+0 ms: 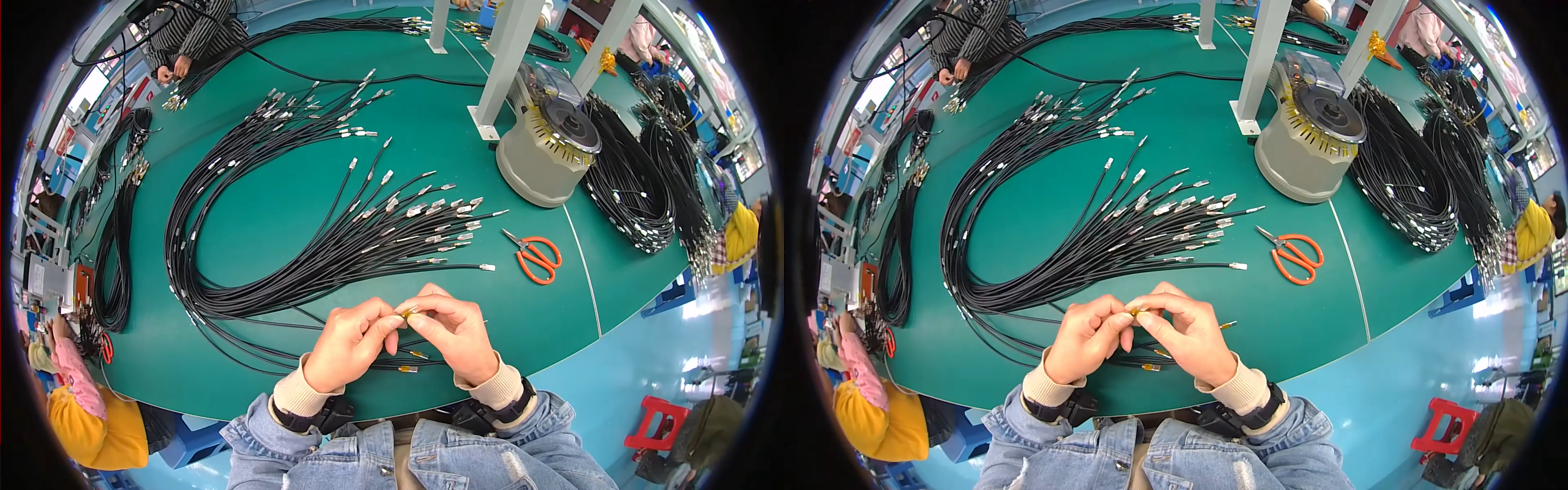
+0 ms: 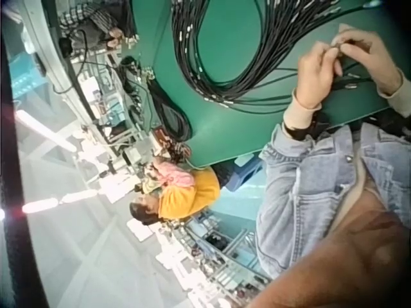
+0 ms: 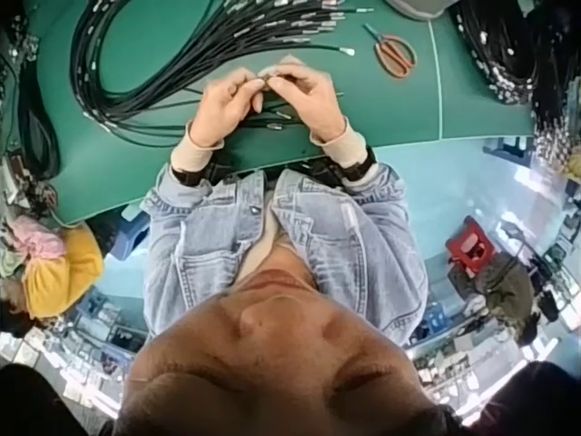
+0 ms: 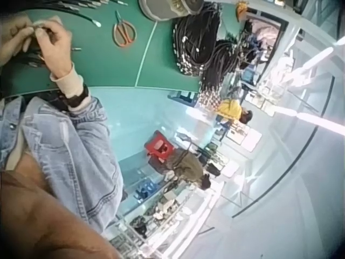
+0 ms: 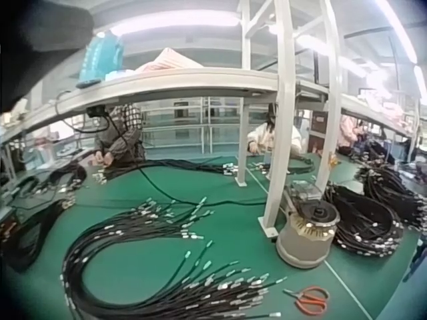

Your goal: The person gathers a bundle of cables, spreads them across the table, and picks up a single cable. They wrap yellow tape around the connector, trim the tape with scissors, and then press the tape firmly by hand.

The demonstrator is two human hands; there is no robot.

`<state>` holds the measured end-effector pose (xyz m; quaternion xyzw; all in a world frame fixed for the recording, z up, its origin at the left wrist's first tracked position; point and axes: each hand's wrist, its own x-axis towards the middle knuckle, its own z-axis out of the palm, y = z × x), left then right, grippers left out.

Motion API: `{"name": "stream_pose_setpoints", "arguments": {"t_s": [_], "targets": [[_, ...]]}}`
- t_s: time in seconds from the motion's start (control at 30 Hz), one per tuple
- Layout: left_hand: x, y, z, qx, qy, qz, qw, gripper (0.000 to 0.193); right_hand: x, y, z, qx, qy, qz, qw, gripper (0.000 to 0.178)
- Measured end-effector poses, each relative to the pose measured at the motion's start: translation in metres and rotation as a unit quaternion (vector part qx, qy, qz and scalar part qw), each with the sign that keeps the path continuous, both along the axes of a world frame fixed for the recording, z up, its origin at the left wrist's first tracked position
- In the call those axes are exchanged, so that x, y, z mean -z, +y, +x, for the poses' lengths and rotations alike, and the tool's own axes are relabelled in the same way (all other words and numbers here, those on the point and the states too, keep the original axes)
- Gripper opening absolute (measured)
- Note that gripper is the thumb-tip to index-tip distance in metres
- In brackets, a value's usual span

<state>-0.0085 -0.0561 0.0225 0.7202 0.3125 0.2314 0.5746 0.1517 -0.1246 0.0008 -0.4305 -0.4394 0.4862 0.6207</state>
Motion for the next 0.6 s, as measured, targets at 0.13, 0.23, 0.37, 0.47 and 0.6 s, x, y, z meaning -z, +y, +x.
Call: {"name": "stream_pose_setpoints", "arguments": {"t_s": [0.13, 0.23, 0.37, 0.47, 0.6], "targets": [[0.005, 0.001, 0.002, 0.018, 0.010, 0.004, 1.000, 0.010, 0.000, -0.007, 0.005, -0.036, 0.031, -0.040, 0.998, 0.014], [0.005, 0.000, 0.005, 0.038, 0.053, -0.012, 0.998, 0.009, 0.005, -0.008, 0.009, -0.022, 0.000, -0.050, 0.998, 0.014], [0.021, 0.002, 0.008, 0.070, 0.100, 0.146, 0.982, 0.012, 0.005, -0.011, 0.031, -0.052, -0.211, -0.017, 0.976, 0.017], [0.022, 0.002, 0.010, 0.074, 0.118, 0.237, 0.961, 0.016, -0.009, -0.016, 0.052, -0.048, -0.274, -0.104, 0.955, 0.020], [0.015, 0.003, 0.015, 0.072, 0.138, 0.255, 0.954, 0.021, 0.001, -0.014, 0.092, 0.059, -0.259, -0.124, 0.956, 0.021]]}}
